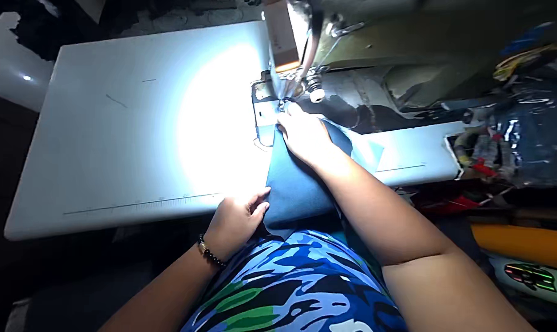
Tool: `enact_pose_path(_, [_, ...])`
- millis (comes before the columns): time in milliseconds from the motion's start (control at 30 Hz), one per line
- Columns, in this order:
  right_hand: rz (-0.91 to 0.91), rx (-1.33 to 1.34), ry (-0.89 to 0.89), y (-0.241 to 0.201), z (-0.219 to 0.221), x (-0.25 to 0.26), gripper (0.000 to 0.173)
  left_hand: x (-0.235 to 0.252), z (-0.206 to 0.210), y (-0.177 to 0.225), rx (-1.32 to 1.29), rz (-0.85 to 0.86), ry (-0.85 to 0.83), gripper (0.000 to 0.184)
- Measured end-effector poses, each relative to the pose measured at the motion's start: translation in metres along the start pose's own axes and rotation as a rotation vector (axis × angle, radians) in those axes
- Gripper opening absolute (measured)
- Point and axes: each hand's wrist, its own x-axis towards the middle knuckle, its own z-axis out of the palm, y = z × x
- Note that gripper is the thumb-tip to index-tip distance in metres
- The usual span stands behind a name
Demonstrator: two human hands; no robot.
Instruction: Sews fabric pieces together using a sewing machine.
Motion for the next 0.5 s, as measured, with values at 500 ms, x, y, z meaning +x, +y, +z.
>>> enact_pose_path(500, [-0.084,0.119,-0.023,0.021,0.020,-0.054,0.048,0.087,-0.006,-0.022,0.535,0.682,-0.243,0.069])
